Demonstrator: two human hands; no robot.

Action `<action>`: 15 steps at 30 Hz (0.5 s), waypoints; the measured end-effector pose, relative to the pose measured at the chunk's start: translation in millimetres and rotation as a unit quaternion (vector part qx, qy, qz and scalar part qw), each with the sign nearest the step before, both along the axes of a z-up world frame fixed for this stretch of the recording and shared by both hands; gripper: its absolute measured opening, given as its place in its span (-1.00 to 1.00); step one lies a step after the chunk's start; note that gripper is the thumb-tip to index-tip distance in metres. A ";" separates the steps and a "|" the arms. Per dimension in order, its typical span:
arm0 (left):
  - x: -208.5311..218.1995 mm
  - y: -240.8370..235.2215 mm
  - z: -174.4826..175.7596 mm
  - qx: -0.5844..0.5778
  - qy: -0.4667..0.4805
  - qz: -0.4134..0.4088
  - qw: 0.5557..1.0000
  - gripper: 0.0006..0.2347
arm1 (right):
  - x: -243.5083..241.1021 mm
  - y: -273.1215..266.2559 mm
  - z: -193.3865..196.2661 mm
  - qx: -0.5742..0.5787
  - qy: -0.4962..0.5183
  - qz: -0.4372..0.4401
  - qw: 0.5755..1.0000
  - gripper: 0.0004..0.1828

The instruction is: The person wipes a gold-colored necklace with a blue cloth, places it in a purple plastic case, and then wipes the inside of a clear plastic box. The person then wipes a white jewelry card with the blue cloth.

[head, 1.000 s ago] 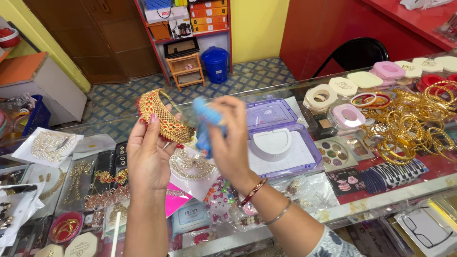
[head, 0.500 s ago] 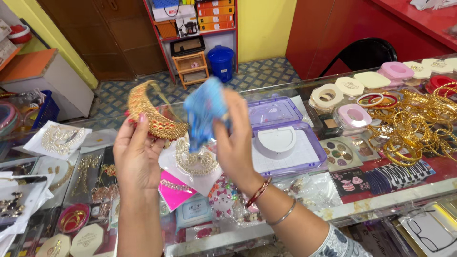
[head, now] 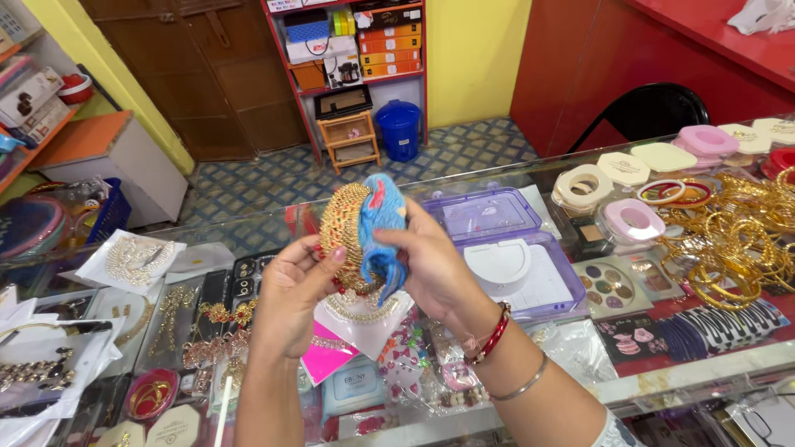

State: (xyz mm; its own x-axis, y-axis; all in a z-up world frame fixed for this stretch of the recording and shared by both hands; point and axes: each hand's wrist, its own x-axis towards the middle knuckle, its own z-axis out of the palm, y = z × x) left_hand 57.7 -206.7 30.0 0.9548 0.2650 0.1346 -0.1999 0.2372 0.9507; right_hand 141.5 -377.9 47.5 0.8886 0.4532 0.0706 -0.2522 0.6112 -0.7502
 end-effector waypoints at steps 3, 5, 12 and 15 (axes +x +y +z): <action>-2.3 6.4 0.7 -0.119 -0.030 -0.052 0.991 -0.80 | 10.8 -9.6 0.4 0.064 0.031 0.001 0.997 -0.54; -5.0 5.9 -0.7 -0.133 -0.040 -0.053 0.989 -0.80 | 10.6 -8.1 1.0 0.031 -0.002 -0.033 0.999 -0.51; -0.3 7.7 -0.2 -0.056 -0.037 -0.001 0.998 -0.76 | 1.0 -10.6 -0.5 -0.002 -0.019 -0.015 1.000 -0.38; -3.6 10.1 2.0 -0.110 -0.060 0.028 0.992 -0.79 | 8.3 -12.2 -11.0 -0.117 -0.149 -0.083 0.978 -0.44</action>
